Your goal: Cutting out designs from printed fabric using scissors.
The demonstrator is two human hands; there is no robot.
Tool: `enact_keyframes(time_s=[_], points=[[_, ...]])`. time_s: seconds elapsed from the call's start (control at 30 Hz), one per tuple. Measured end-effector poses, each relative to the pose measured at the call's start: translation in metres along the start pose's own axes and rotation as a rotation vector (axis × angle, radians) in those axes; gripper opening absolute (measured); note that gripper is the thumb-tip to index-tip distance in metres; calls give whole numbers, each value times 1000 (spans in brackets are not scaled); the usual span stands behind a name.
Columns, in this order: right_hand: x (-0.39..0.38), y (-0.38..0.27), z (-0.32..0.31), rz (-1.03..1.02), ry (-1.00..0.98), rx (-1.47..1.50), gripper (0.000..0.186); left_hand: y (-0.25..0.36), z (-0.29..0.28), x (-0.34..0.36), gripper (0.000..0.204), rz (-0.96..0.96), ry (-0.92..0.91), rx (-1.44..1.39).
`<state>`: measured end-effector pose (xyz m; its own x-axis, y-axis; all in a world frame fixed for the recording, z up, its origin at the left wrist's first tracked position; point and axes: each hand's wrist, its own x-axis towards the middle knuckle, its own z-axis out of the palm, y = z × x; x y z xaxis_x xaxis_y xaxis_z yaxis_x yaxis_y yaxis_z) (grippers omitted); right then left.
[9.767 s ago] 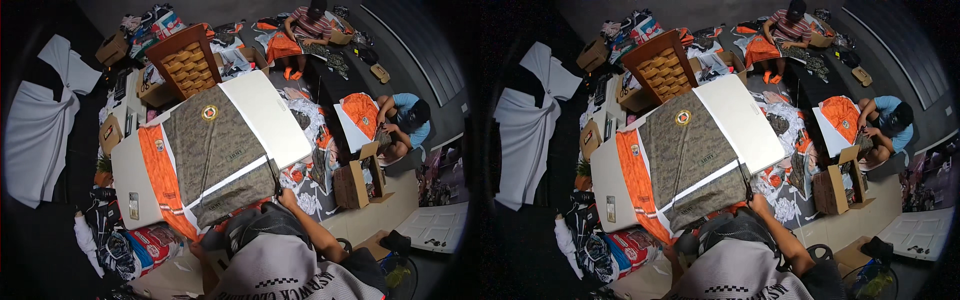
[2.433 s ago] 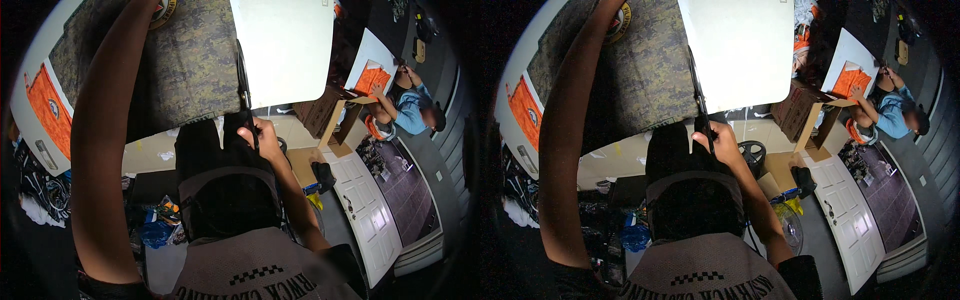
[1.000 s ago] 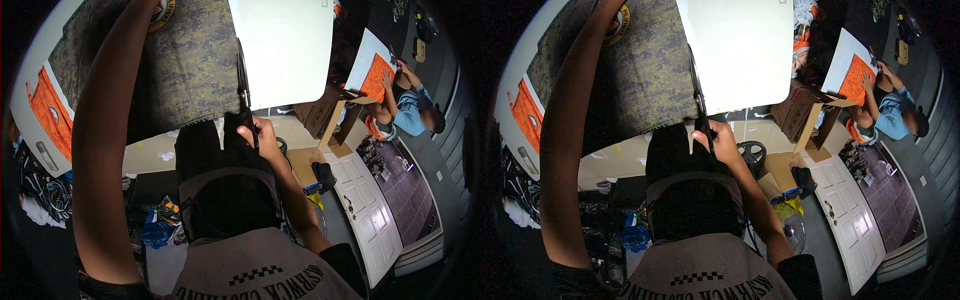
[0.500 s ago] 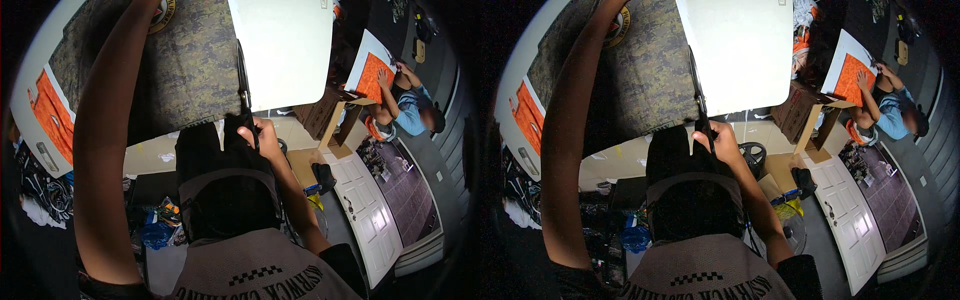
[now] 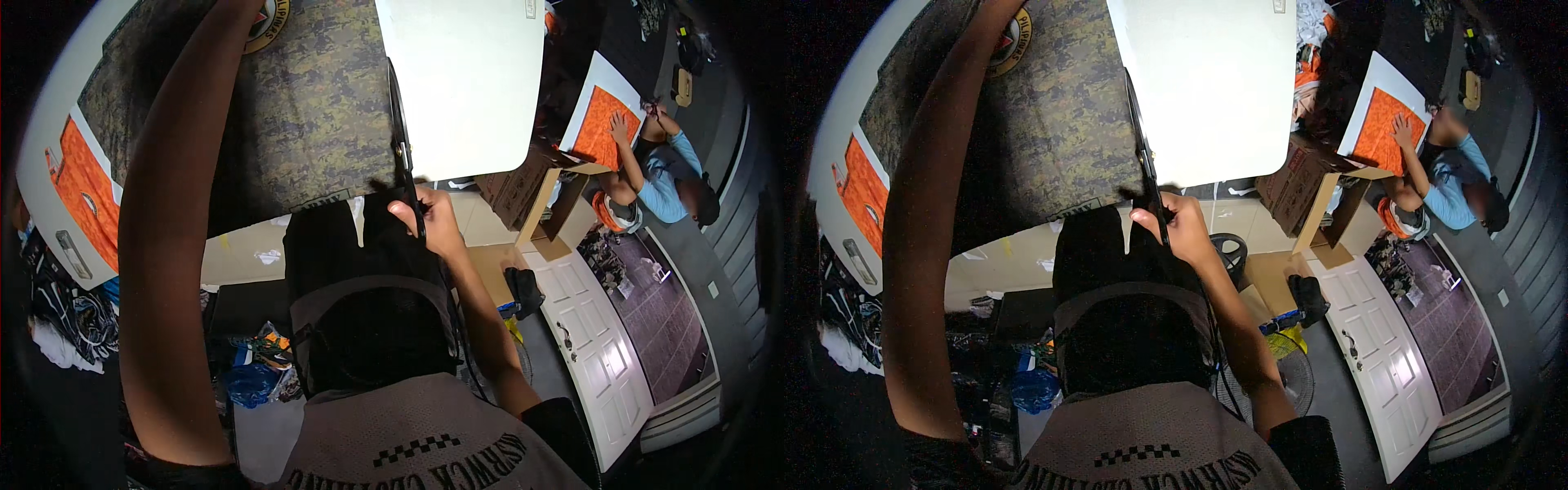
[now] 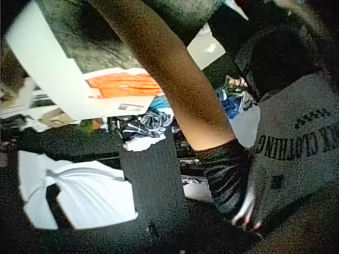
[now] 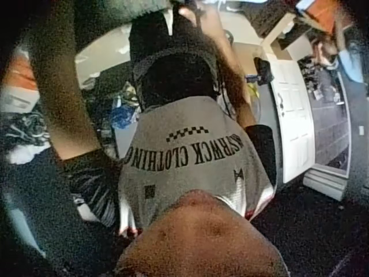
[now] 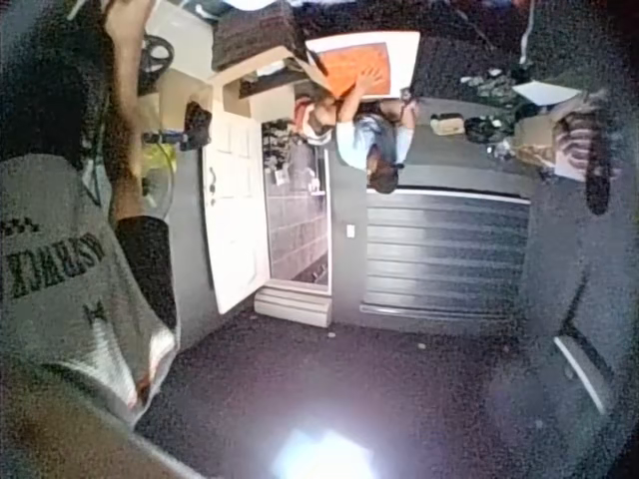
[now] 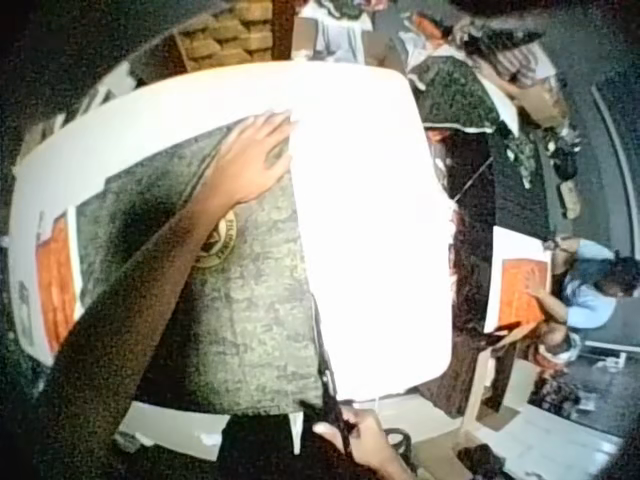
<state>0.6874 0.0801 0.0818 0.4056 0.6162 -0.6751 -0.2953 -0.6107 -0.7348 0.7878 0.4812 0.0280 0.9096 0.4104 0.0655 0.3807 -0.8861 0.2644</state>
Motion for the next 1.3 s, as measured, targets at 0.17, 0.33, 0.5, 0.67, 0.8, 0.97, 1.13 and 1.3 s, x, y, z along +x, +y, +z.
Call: enact_keyframes(time_s=[0.17,0.33,0.5,0.67,0.8,0.97,1.13,1.3], points=[[2,3,-3,-5,-15,7,33,-2,0,0,56,0,2,5],[5,1,-4,-1,-11,35,33,-2,2,0,56,0,-3,-7],[8,-10,-1,19,10,14,34,-4,3,-3,57,-6,-1,-23],[10,-19,0,65,41,-12,36,-6,4,-3,57,7,7,-39],[10,-16,0,69,47,-24,35,-6,5,-3,57,19,26,-45],[12,-16,1,76,39,-22,35,-4,2,-2,56,-9,3,-72],[17,-11,-3,-18,8,-22,30,-5,2,-4,56,8,12,-68],[20,-11,-5,-44,-10,-36,31,-5,1,-5,55,17,12,-65]])
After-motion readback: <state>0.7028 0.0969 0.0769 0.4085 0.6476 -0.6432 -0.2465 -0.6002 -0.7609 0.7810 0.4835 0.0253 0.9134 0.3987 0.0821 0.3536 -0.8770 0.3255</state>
